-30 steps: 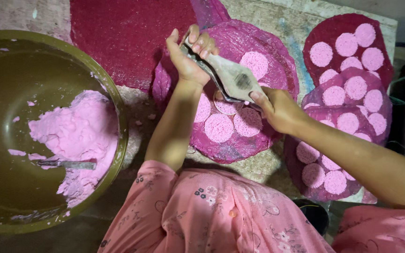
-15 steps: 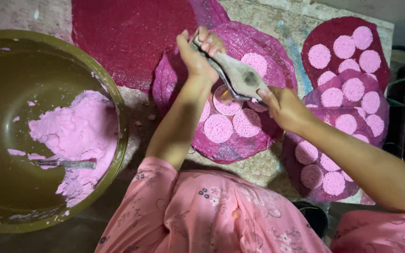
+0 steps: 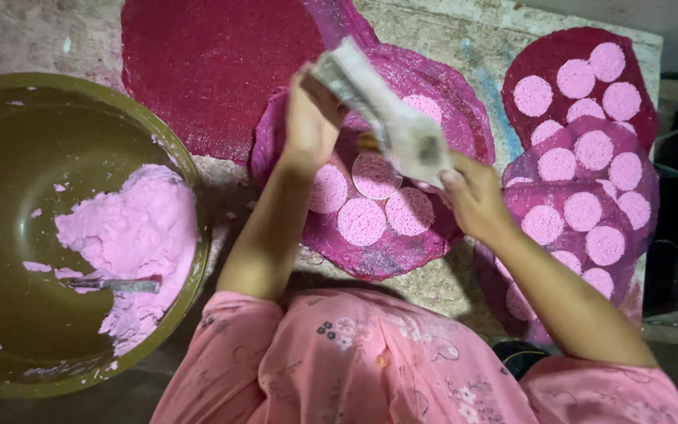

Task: The person scoops pink paste from a large basin into a handheld molding tool, presses the paste to form round discs, and ejects the formed discs onto pink mesh trays alongside previously molded discs. They repeat the fill-press-eject cycle and occasionally reposition the trays.

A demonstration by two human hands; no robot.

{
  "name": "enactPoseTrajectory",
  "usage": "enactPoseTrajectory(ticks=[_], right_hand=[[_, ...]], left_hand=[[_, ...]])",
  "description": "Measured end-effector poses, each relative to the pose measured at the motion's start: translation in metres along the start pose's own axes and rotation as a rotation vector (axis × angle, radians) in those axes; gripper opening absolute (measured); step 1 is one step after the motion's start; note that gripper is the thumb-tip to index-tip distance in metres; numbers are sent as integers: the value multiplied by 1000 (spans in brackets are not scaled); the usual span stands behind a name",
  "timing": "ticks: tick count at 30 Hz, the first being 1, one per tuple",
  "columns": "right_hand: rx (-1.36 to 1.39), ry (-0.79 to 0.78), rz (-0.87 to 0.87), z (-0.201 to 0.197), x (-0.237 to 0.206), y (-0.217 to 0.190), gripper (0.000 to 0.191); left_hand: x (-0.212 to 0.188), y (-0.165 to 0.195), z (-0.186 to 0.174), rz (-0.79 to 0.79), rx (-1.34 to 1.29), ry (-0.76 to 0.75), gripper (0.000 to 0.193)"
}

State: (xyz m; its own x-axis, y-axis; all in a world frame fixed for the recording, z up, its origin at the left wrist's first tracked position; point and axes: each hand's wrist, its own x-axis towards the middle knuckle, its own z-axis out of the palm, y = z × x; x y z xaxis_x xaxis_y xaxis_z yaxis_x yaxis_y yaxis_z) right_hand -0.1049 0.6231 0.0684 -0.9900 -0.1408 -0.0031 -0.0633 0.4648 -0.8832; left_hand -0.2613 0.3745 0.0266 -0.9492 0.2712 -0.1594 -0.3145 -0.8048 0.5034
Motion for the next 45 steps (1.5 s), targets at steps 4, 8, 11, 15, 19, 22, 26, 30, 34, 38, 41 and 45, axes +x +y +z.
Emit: enactPoseTrajectory(ticks=[4,8,11,15,19,22,26,30,34,38,41,45], right_hand=[[245,182,-98,-14,-26,5,79],[311,328,-86,-19,-54,13,84],[364,420,-56,-21,-79,27,83],[494,537,-62,-20,-105,48,77],[562,636,-48,-18,-120,61,75],[568,667,-57,-18,-131,63,76],[551,702,-25,-17,-138,65,73],[641,684,-81,-13,-136,68,66],[661,688,-83,-12,-137,72,63],[682,686,-95,-12,-143,75,60],[692,715,-101,-11,-145,78,58],[707,719,-74,-8,-140,80,58]], left_hand=[[-38,-40,1,-28,1601,-153,34],[-56,-63,-1,403,1940,-350,54],[-52,-72,-3,415,2001,-362,59],[-46,-83,1,427,2001,-421,35],[-45,-82,8,345,1898,-406,8],[-43,-68,9,120,1649,-334,12],[-47,-57,3,138,1736,-320,15],[-53,-62,-1,414,1906,-359,5],[-58,-60,-1,491,1884,-350,4],[-71,-48,1,319,1838,-313,46],[-84,-45,5,192,1953,-361,103],[-89,-45,6,118,1992,-337,107]])
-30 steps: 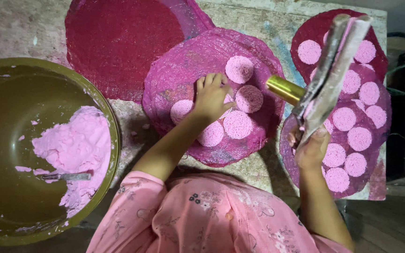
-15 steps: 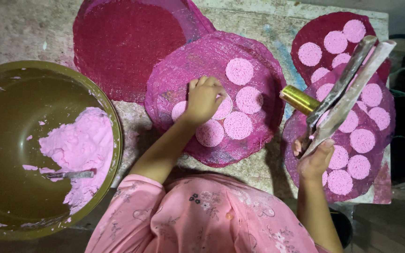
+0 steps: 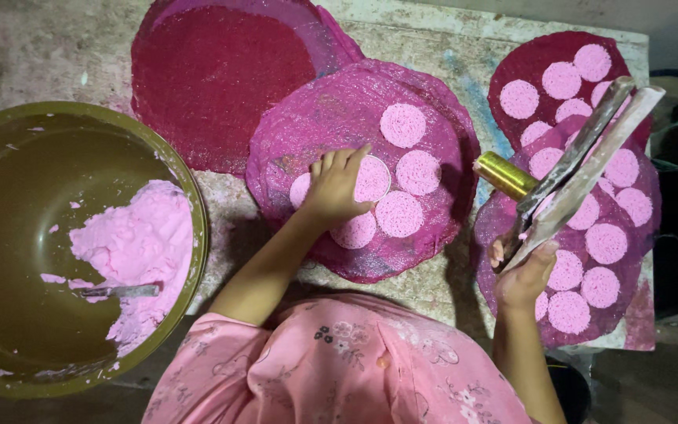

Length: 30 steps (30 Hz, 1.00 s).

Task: The person scoops pink paste from a large basin into a handheld molding tool, presses the paste to form round discs, and ejects the formed discs onto pink mesh trays alongside previously molded discs. They repeat the fill-press-eject cycle and occasionally reposition the trays.

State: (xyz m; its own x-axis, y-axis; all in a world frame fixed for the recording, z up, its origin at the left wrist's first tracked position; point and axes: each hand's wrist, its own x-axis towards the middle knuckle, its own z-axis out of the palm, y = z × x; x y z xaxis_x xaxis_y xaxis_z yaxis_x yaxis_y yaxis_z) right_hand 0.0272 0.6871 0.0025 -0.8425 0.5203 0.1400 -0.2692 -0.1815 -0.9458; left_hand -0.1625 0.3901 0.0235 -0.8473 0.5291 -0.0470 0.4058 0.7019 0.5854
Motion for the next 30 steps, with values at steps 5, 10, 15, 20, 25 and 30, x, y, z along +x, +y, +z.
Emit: enactPoseTrajectory(ticks=[5,10,15,20,25,30], right_hand=[[-12,-20,-11,1,-2,1,62],[-31,-48,-4,-4,-4,0,65],[-224,-240,-55,18,1,-12,62],[-771,-632,-409,95,0,-67,50],[-797,-1221,-876,199,-3,-158,50],[-622,-1652,-1255,287,8,-198,59]], left_hand=[[-1,-2,4,33,-4,47,103],[2,3,-23,-37,0,-31,105],[1,6,-95,-21,78,207,120],[-70,62,-137,445,-6,184,98],[-160,87,-178,379,-168,-414,21],[-200,56,-195,485,-256,-499,16]])
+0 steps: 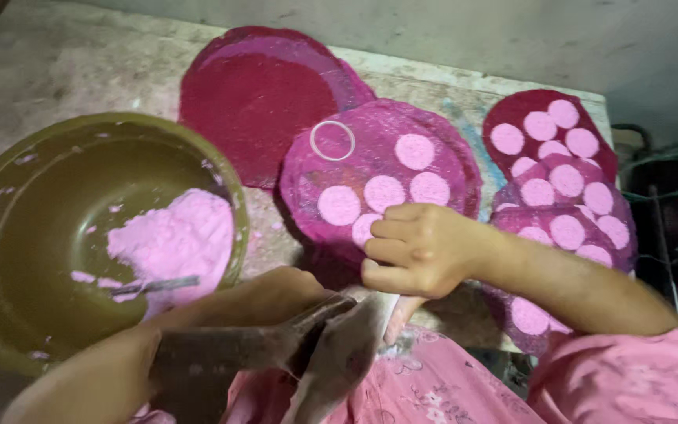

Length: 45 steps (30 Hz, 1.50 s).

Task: The person scoops pink paste from a large basin into a handheld molding tool, presses the paste to form round discs, and ejects the formed discs onto pink mesh trays alongside previously molded discs. They repeat the fill-press-eject cycle and occasionally reposition the trays.

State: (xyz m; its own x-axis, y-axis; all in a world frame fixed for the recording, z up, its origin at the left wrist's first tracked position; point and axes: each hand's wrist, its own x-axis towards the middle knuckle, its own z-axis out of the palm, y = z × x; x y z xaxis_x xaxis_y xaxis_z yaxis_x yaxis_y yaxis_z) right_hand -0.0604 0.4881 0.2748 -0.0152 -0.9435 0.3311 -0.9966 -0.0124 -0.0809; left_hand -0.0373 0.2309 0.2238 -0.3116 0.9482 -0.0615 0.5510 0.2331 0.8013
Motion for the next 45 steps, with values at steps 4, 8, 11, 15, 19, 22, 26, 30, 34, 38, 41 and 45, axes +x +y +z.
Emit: enactPoseTrajectory(ticks=[4,8,11,15,19,22,26,30,34,38,41,45], right_hand=[[697,-205,237,21,41,-14,49],[1004,-223,216,53,64,-21,49],[1047,-181,197,67,72,-17,50],[618,-125,131,69,92,5,41],[-482,-88,-130,64,142,54,12],[-683,-78,-186,65,183,79,19],[-368,179,109,121,239,84,40],[36,-667,682,234,281,64,36],[69,-605,411,317,296,46,26],[-67,-691,370,329,309,62,19],[-195,-622,360,315,324,83,21],[-161,-533,480,305,350,103,22]], left_hand=[[-49,13,11,-428,447,-181,17],[-118,21,14,-107,8,374,21],[-155,-11,14,-508,78,185,36],[-227,-74,3,-729,-10,247,36],[-289,-109,21,-558,-634,492,37],[-290,-122,57,-179,-1145,695,38],[-297,-140,76,-132,-1032,1107,33],[-325,-146,75,-322,-339,1535,15],[-335,-150,80,-427,216,1684,15],[-333,-157,83,-500,288,1801,23],[-334,-161,81,-532,259,1785,27],[-336,-161,78,-348,189,1835,38]])
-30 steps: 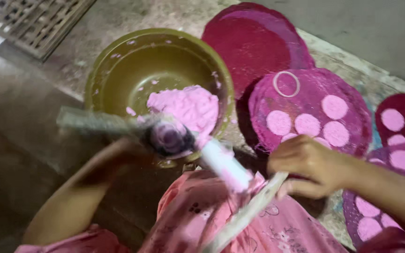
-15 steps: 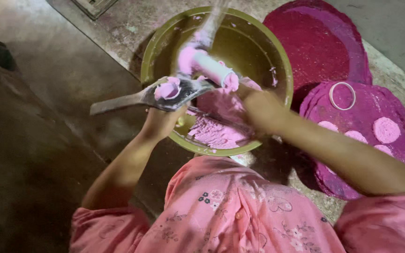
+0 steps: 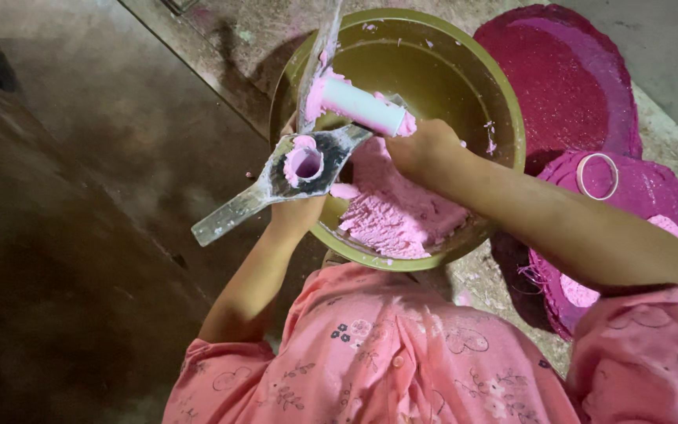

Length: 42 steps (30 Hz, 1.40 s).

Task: The person scoops pink paste from a large basin into a handheld molding tool, presses the paste to form round discs, and ejects the formed discs onto pink mesh trays alongside previously molded discs. They repeat the fill-press-eject cycle and occasionally reposition the trays.

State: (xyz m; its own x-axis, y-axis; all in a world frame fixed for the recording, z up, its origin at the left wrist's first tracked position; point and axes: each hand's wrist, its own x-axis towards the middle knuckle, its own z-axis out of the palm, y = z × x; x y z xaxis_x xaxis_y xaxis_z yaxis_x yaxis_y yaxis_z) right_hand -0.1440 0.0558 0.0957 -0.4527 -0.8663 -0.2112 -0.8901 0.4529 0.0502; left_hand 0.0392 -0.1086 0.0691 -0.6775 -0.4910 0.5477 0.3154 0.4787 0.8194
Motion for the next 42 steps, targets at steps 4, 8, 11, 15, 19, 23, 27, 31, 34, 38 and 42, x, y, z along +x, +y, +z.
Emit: enactPoseTrajectory(ticks=[4,8,11,15,19,23,27,31,34,38,42], right_hand=[[109,-14,136,-6,13,9,22],[129,-70,200,3,13,7,23],[-81,339,-110,17,7,-4,35],[-131,-198,-110,20,-11,-25,15],[-111,-339,-177,16,-43,-50,25],[68,-288,-159,9,-69,-59,25],[370,-267,-65,2,-83,-44,54],[567,-290,175,5,-72,-23,39],[397,-45,146,16,-35,-14,34],[126,69,51,33,5,-27,22],[285,-65,-76,33,-25,-41,54]], left_hand=[[-2,1,1,59,153,-13,36],[-3,0,2,-12,48,-4,37],[-2,-1,2,-42,86,-32,36],[0,-1,1,-39,58,-36,34],[0,-1,1,-30,69,-26,34],[-1,-3,0,-36,42,-27,35],[-2,-4,-2,-93,33,-36,40],[-3,-5,-2,3,58,7,28],[-4,-5,-1,32,71,15,28],[-2,-5,0,29,121,17,38],[0,-4,0,25,128,4,34]])
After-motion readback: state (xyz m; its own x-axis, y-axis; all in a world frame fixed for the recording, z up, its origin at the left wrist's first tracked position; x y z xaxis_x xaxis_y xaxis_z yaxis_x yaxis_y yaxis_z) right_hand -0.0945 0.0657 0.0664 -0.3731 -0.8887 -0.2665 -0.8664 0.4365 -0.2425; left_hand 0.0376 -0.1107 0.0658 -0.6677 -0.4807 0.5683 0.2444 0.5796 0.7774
